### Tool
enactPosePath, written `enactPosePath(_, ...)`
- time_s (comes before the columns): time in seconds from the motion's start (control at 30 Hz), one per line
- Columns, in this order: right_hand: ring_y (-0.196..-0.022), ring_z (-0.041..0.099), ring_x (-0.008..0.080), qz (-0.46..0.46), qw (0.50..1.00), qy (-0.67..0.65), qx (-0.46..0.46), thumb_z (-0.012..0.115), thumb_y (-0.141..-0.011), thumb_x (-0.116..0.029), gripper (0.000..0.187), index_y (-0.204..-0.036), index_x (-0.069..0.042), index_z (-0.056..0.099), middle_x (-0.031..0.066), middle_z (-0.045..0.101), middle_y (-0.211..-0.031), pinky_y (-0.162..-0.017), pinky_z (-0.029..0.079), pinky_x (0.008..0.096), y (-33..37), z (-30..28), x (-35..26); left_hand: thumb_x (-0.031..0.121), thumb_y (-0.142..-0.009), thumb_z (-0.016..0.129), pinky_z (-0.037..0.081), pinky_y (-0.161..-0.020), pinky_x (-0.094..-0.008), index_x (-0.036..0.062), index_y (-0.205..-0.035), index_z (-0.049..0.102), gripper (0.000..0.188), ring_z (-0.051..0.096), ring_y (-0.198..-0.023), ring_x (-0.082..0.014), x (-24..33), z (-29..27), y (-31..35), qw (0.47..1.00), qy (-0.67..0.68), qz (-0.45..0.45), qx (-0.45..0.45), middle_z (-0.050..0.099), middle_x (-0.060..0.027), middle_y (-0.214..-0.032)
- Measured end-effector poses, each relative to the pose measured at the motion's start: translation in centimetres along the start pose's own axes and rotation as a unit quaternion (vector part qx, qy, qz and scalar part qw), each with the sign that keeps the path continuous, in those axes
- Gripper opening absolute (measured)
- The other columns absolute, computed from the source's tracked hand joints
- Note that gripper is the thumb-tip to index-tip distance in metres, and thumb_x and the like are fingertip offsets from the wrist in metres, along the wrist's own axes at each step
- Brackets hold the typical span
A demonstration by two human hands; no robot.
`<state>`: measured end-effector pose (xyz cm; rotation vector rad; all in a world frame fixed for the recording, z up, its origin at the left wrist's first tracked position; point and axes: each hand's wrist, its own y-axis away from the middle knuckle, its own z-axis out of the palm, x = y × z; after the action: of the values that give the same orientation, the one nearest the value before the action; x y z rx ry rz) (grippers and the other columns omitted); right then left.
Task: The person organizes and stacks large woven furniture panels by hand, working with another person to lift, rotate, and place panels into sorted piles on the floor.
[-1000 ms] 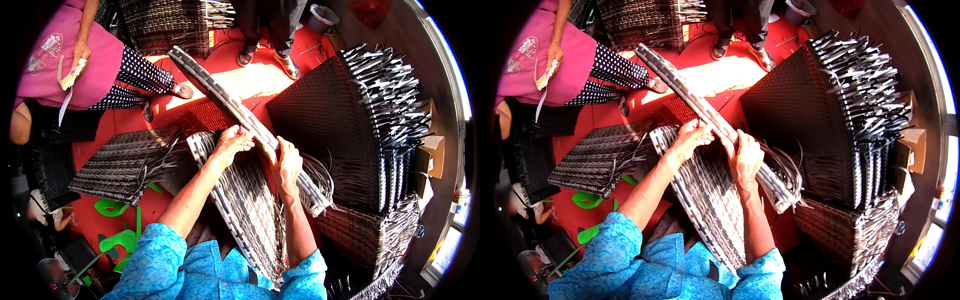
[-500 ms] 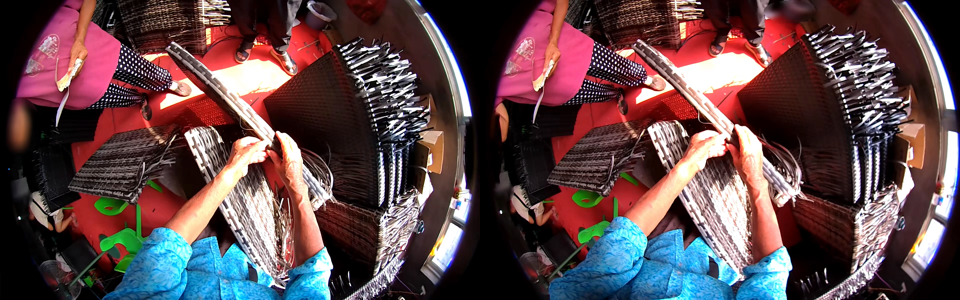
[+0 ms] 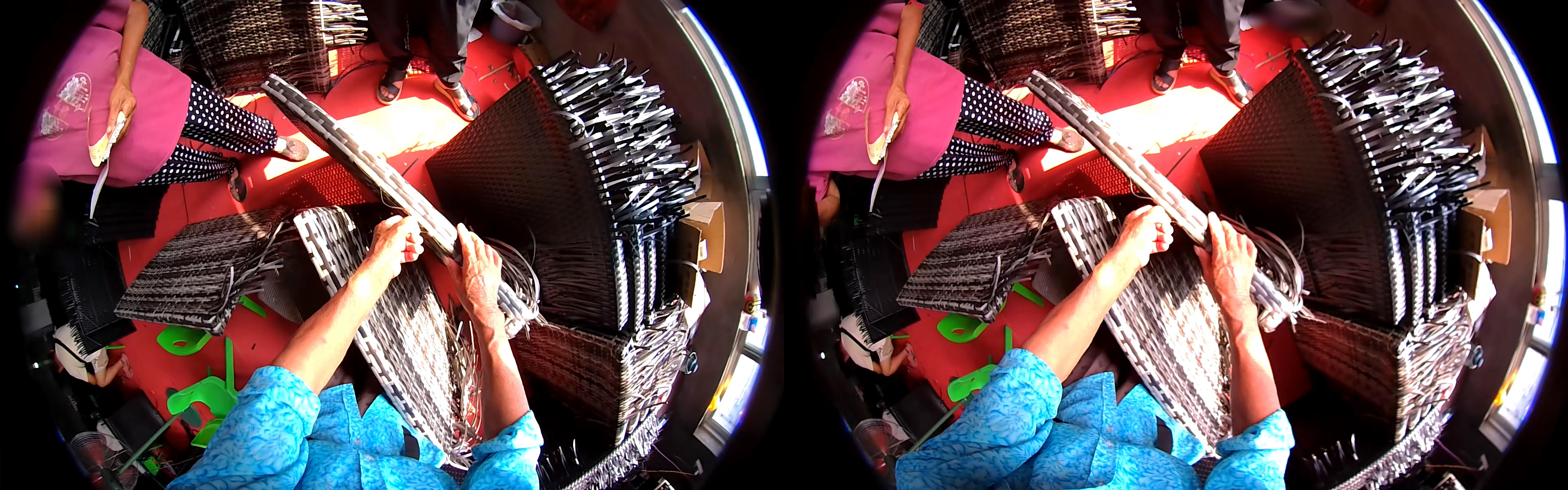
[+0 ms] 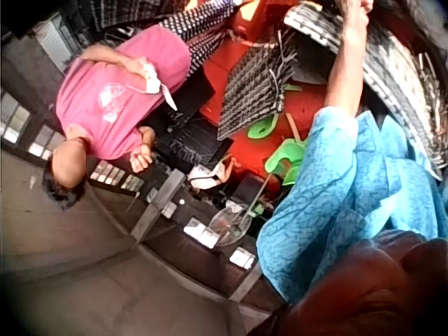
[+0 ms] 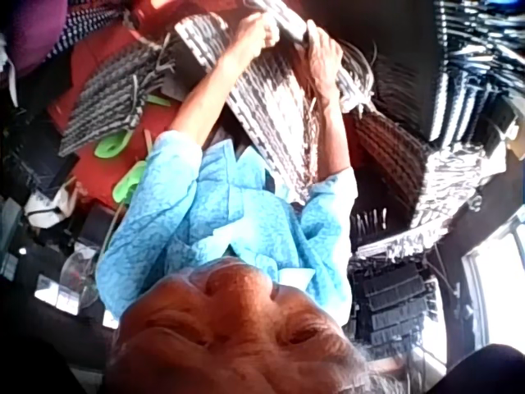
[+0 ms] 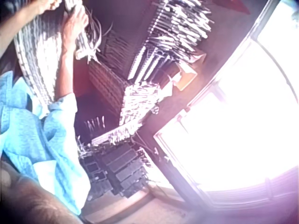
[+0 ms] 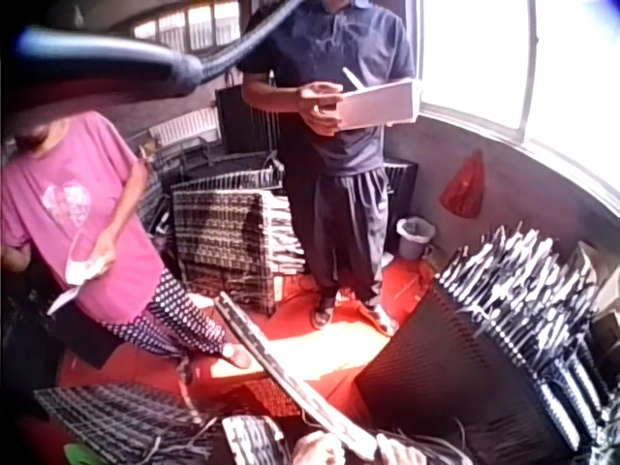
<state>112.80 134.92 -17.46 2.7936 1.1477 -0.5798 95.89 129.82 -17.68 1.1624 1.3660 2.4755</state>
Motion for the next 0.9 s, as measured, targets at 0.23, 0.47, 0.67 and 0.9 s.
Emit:
enactPosePath(0.23, -0.104, 0.045, 0.0279, 0.026, 1.0, 0.0, 0.005, 0.062, -0.078, -0.027, 0.062, -0.131, -0.009, 0.035, 0.0105, 0.047, -0.118, -0.088, 0.035, 0.0422, -1.3, -2.0, -2.2, 0.023, -0.081, 0.052, 0.045, -0.045, -0.0235, 0.0086, -0.08, 0.053, 0.015, 0.056, -0.05, -0.0134, -0.1, 0.6, 1.1, 0.99, -0.078, 0.116, -0.008, 0.056, -0.0041, -0.064)
enactPosePath(0.47, -0.099, 0.047, 0.0259, 0.038, 0.998, 0.042, 0.022, 0.066, -0.073, -0.029, 0.066, -0.131, -0.015, 0.037, 0.0054, 0.049, -0.114, -0.083, 0.038, 0.0417, 1.2, -4.8, -3.7, 0.033, -0.078, 0.057, 0.046, -0.07, -0.0461, 0.0078, -0.1, 0.048, 0.034, 0.06, -0.082, -0.0388, -2.1, -1.1, 6.1, 0.861, -0.442, 0.253, 0.003, 0.061, -0.02, -0.079)
enactPosePath(0.67, -0.1, 0.047, 0.0269, 0.043, 0.998, 0.04, 0.01, 0.066, -0.073, -0.029, 0.066, -0.13, -0.017, 0.036, 0.0058, 0.049, -0.115, -0.084, 0.037, 0.0435, 3.6, -6.1, -6.9, 0.023, -0.079, 0.057, 0.048, -0.074, -0.04, 0.005, -0.108, 0.054, 0.035, 0.063, -0.081, -0.0296, 13.5, 1.8, 14.4, 0.706, -0.559, 0.4, -0.172, 0.063, -0.0178, -0.091)
enactPosePath(0.9, -0.105, 0.044, 0.0303, 0.045, 0.999, 0.019, -0.01, 0.063, -0.075, -0.025, 0.066, -0.132, -0.015, 0.032, 0.01, 0.046, -0.12, -0.087, 0.035, 0.0454, 4.2, -6.5, -9.6, 0.015, -0.078, 0.06, 0.048, -0.056, -0.0327, 0.0086, -0.131, 0.034, 0.059, 0.059, -0.06, -0.0196, 36.1, 13.3, 26.7, 0.645, -0.372, 0.667, -0.029, 0.061, -0.0106, -0.072)
